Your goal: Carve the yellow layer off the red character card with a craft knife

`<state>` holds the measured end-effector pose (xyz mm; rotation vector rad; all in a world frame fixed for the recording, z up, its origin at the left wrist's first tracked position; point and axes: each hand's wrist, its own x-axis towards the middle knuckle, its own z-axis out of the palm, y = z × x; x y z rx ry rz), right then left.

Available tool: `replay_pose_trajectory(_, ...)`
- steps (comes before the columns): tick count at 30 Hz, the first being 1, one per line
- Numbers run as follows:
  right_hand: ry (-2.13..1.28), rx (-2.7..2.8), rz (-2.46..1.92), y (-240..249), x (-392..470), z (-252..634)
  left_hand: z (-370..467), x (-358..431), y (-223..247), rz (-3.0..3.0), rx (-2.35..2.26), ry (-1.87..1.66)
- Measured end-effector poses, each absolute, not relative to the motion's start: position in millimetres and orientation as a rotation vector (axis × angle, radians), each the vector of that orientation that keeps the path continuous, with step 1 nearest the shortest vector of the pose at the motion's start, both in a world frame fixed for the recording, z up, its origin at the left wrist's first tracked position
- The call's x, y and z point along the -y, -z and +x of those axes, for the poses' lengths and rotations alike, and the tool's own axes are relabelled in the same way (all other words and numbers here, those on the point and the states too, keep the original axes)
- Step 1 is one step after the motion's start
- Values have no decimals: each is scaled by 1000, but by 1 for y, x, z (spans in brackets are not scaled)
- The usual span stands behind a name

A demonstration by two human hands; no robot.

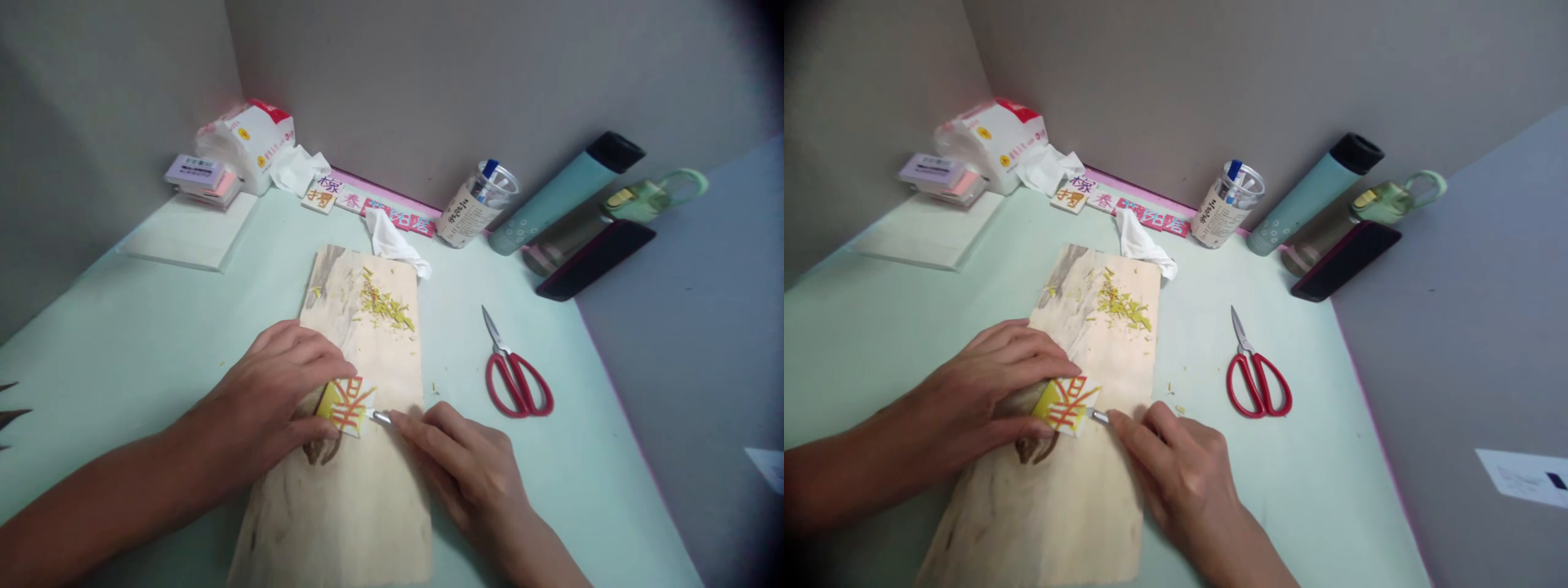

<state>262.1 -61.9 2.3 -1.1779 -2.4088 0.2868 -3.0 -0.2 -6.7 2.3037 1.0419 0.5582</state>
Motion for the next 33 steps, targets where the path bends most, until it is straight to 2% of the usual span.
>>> replay_pose_trajectory(6, -778, 2029, -1287, -1, 68, 252, -6, -1, 10, 2311, -1014, -587)
replay_pose_trajectory(10, -921, 1818, -1396, -2, 64, 257, -6, -3, 11, 2321, -996, -565)
replay_pose_trajectory(15, -915, 1639, -1484, -3, 55, 271, -5, -2, 11, 2318, -999, -567)
replay_pose_trajectory(25, -668, 2236, -1214, -12, 65, 273, -6, 1, 10, 2299, -1014, -571)
replay_pose_trajectory(33, -490, 2342, -1222, -8, 65, 270, -5, -1, 14, 2312, -991, -598)
